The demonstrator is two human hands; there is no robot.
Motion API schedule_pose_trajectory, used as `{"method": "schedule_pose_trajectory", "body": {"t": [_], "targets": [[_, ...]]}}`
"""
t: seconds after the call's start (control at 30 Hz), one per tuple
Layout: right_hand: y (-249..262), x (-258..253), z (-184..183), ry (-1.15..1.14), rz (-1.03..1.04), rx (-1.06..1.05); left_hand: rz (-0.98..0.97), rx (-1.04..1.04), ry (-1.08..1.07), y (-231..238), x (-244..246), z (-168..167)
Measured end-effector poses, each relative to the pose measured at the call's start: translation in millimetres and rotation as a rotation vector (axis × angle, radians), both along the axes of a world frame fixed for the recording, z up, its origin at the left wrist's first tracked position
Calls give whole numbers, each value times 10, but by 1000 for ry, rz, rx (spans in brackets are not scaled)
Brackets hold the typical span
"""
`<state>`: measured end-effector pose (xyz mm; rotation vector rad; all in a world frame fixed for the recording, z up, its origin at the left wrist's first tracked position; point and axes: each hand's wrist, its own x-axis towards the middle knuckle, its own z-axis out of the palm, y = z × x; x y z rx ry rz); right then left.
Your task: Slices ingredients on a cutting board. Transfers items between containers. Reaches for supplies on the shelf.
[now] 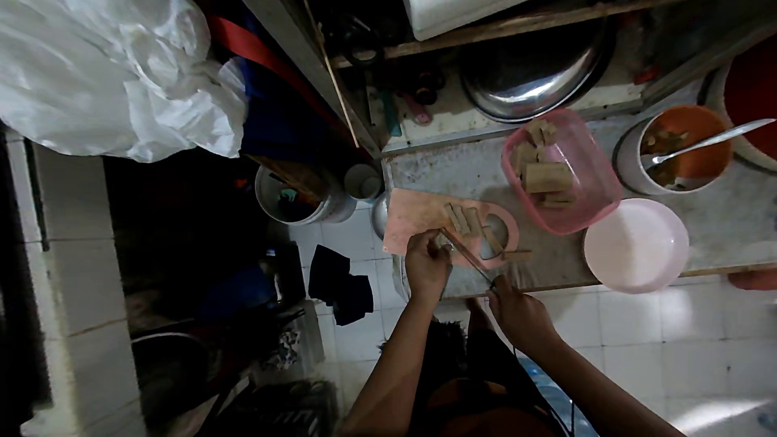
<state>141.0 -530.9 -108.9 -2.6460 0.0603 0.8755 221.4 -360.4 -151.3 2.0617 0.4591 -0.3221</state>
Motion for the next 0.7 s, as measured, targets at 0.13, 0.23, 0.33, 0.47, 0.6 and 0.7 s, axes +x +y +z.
{"method": "schedule_pose_trajectory", "body": {"t": [0.13, 0.23, 0.33, 0.47, 0.6, 0.7], "targets": [[11, -10, 16, 5, -6, -4, -8, 18, 1, -7, -1, -1], [10, -26, 12, -2, 6, -1, -13, 11, -15, -4, 0, -9], [71, 99, -32, 72, 2, 13, -46, 7, -20, 32, 20, -16], [286, 356, -186, 154, -9, -2, -56, 21, 15, 53, 50, 14], [185, 185, -161, 120, -13, -30, -37, 21, 17, 15, 9, -11], [33, -53, -133, 132, -36, -59, -36, 18, -4, 18, -6, -21]]}}
